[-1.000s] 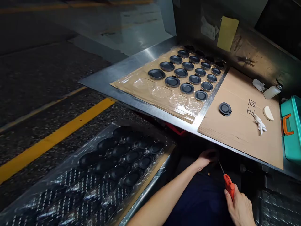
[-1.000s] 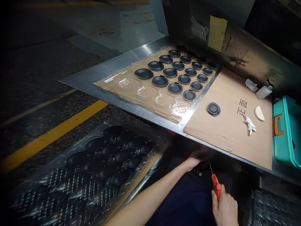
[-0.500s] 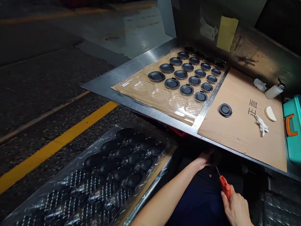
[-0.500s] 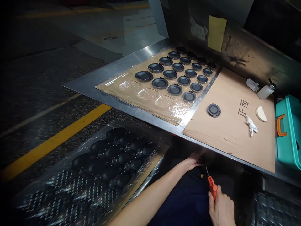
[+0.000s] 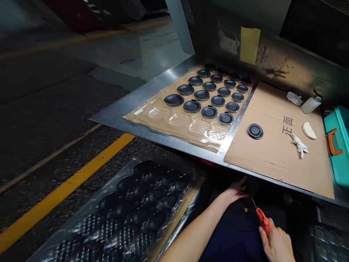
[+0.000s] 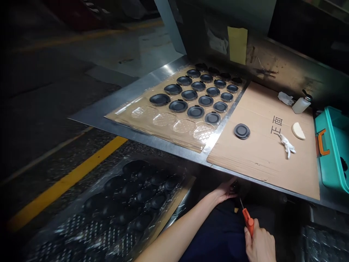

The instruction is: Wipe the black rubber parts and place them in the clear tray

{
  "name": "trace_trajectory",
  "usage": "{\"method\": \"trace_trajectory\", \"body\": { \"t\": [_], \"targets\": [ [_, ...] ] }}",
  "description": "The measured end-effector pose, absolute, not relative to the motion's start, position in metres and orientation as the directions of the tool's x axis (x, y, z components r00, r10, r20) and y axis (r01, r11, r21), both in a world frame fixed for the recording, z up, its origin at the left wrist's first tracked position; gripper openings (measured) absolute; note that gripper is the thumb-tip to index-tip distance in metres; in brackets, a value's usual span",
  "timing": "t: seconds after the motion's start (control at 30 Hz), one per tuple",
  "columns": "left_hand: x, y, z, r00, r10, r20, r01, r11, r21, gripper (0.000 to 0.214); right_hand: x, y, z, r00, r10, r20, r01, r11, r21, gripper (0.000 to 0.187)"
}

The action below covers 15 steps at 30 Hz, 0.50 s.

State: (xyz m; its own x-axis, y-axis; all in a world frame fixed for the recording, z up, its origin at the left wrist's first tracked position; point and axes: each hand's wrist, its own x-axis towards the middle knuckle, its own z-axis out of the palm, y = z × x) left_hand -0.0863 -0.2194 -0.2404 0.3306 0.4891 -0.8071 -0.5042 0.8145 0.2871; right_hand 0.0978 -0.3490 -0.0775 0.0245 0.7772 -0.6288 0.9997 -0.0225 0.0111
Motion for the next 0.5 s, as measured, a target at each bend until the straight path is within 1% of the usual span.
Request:
{"method": "trace_trajectory", "body": {
  "t": [0.1,0.2,0.3,0.4,0.43,0.5],
  "targets": [
    [-0.085,-0.223,-0.235,0.323,0.515,-0.794,-0.496,0.807,0.322,0.065,0.099,-0.350,-0.082,0.040,0.763,-0.646,0.999,-0.039,0.015,0.044],
    [-0.085,-0.226,-0.230,0.325,0.553,-0.767,-0.496,0.790,0.360,0.061,0.100,-0.351,-0.087,0.020,0.763,-0.646,1.000,-0.028,-0.002,0.045],
    [-0.087,-0.226,-0.226,0.312,0.582,-0.751,-0.506,0.771,0.388,0.061,0.101,-0.352,-0.094,0.002,0.781,-0.624,1.000,-0.011,-0.011,0.044],
    [-0.092,-0.224,-0.223,0.293,0.585,-0.756,-0.502,0.768,0.399,0.059,0.106,-0.357,-0.100,0.018,0.808,-0.589,0.999,-0.041,-0.026,0.043],
    [-0.093,-0.225,-0.223,0.294,0.580,-0.760,-0.490,0.774,0.401,0.057,0.108,-0.360,-0.099,0.021,0.820,-0.572,0.997,-0.062,-0.053,0.043],
    [-0.094,-0.232,-0.221,0.306,0.565,-0.766,-0.448,0.796,0.408,0.052,0.116,-0.372,-0.094,0.001,0.868,-0.496,0.978,-0.105,-0.180,0.039]
  ]
}}
